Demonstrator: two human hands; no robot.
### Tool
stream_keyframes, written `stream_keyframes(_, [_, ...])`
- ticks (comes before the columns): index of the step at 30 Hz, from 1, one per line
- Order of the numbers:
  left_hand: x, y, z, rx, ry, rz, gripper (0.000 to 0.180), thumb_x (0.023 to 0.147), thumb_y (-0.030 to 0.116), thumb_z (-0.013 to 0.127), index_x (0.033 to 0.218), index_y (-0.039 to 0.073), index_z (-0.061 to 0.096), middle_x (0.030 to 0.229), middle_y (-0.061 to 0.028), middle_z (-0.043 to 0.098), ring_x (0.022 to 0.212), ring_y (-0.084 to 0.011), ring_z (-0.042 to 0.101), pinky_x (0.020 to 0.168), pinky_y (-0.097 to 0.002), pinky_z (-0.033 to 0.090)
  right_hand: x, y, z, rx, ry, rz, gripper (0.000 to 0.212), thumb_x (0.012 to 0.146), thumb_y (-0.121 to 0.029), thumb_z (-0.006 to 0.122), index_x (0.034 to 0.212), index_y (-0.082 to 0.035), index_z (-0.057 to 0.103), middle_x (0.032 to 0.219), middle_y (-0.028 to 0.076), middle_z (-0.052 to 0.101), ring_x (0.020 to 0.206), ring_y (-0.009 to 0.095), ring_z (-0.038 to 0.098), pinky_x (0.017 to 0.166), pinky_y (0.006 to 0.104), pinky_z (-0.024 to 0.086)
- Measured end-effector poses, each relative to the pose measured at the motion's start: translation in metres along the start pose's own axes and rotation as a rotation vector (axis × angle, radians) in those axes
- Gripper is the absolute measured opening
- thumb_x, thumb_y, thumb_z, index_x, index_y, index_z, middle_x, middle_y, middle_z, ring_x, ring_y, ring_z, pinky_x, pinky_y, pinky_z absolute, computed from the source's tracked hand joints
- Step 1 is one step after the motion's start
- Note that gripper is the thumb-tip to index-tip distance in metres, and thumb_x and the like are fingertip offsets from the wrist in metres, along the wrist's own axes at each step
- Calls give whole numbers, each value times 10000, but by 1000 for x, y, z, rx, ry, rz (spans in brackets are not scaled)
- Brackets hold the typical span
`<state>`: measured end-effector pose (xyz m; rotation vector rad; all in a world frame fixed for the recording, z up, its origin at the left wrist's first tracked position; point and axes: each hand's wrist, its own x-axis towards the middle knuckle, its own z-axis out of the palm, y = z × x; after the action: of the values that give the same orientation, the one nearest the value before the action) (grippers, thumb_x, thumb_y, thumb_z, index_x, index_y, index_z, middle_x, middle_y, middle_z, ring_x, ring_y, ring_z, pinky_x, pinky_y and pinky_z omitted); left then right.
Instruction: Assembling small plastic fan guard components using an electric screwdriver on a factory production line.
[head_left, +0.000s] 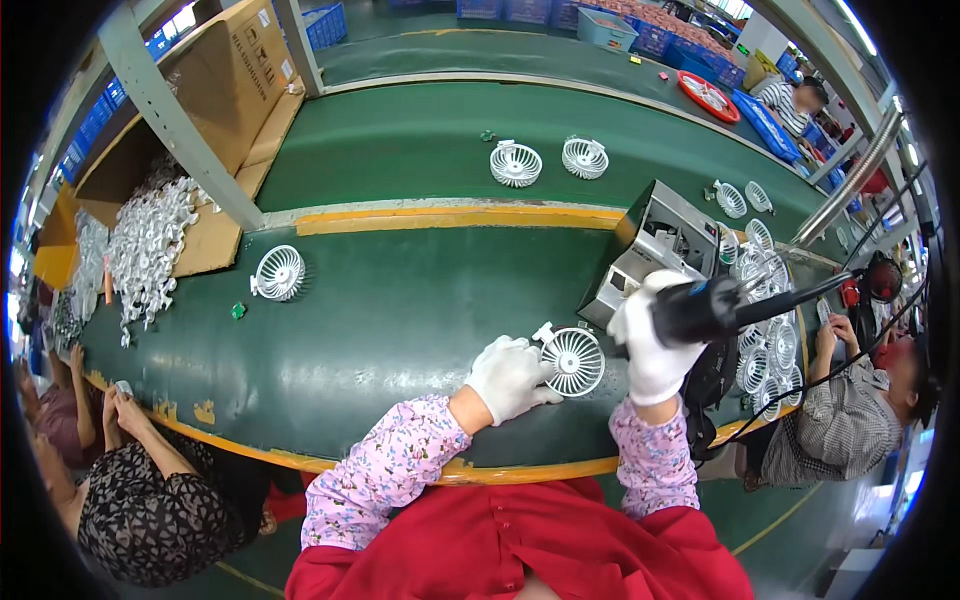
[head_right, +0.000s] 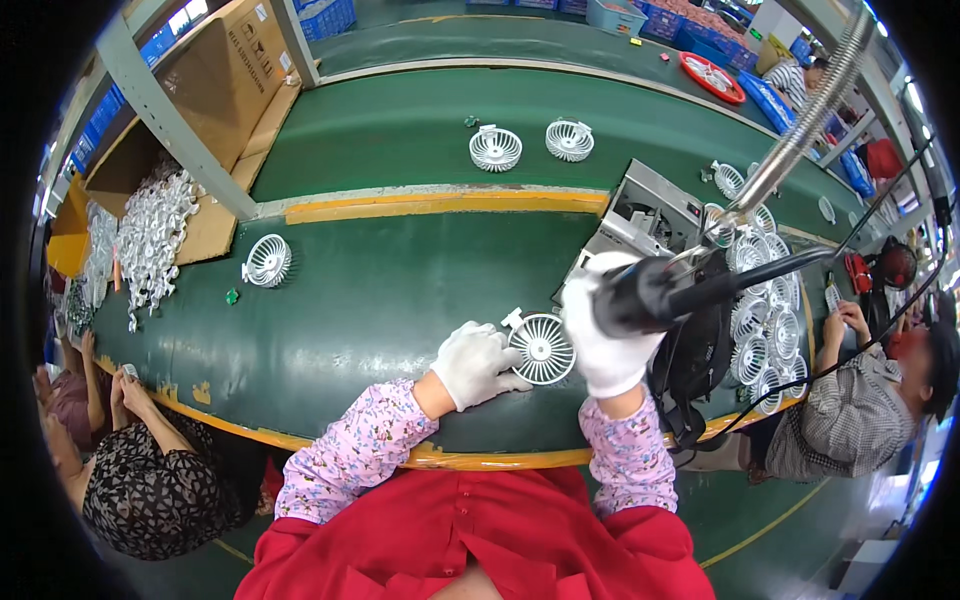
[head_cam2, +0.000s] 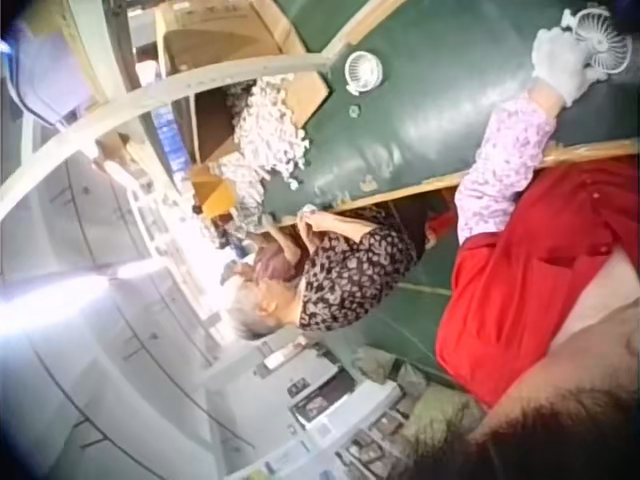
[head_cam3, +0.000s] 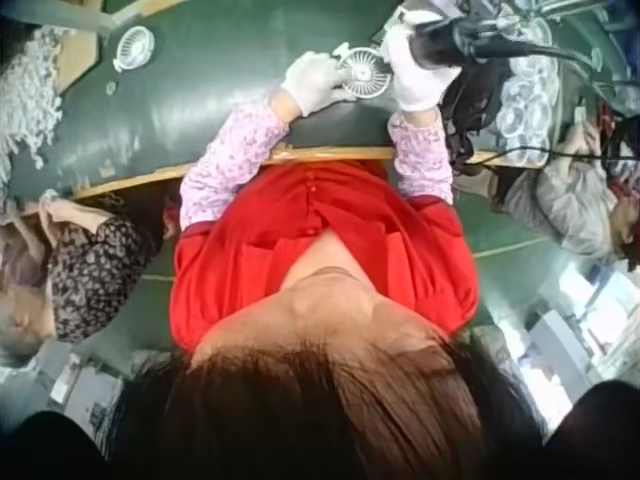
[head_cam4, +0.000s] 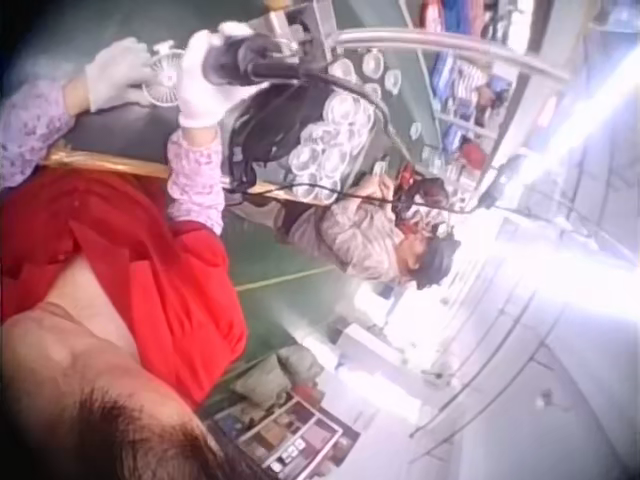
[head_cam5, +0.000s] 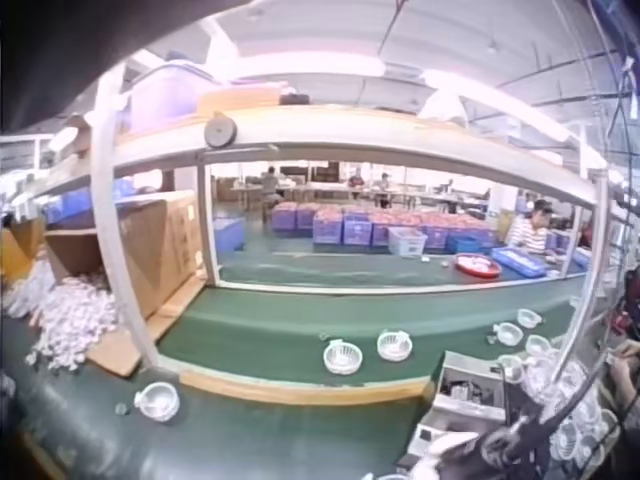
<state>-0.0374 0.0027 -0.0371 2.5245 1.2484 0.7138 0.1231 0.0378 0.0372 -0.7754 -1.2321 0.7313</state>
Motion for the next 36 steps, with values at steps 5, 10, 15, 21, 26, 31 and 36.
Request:
stream_keyframes(5, [0,2,-6,-26,-52,-47,307,664,415,677,722,115,650,649,-77,570,707,-249,571,632,-375,417,48,-15,-3,4,86,-98,264,744,106,607,963,-15,522,706,34,544,514,96,526,464,228,425])
stream_keyframes(10, [-1,1,-1,-10,7,-21,304,636,431,700,684,137,636,628,-58,534,669,-231,550,620,-354,399,42,-6,-13,-60,90,-14,265,737,97,627,956,-11,524,742,23,554,554,84,539,503,219,438])
stream_keyframes(15, [-4,-2,0,-8,18,-13,320,641,441,690,662,129,619,628,-54,529,661,-230,546,614,-356,396,18,-14,-2,153,-39,70,332,735,126,593,1010,-19,479,701,49,541,551,115,551,487,248,451])
stream_keyframes(21, [1,1,-3,-21,-58,-32,320,665,425,675,707,108,649,645,-80,570,697,-252,574,637,-374,419,-25,2,13,78,-96,172,370,702,125,638,1016,-19,503,777,29,565,656,89,557,614,229,474])
stream_keyframes(26, [1,0,-1,-36,-41,-41,327,662,426,676,706,103,648,630,-86,566,687,-258,577,630,-376,420,-35,4,23,30,-162,256,283,705,92,664,932,-20,538,773,25,562,679,75,563,603,220,472])
stream_keyframes(31, [-1,0,-5,-47,-18,-76,321,655,423,682,688,106,646,649,-93,585,695,-264,585,631,-383,420,-34,8,21,55,-322,259,297,684,80,673,925,-25,535,830,43,574,753,113,580,677,253,489])
stream_keyframes(36, [2,4,-16,-79,-85,-123,319,657,426,692,744,121,657,695,-109,610,740,-290,611,668,-392,446,-38,16,6,25,-385,223,348,737,56,606,1036,-42,461,920,66,535,902,135,536,781,257,444])
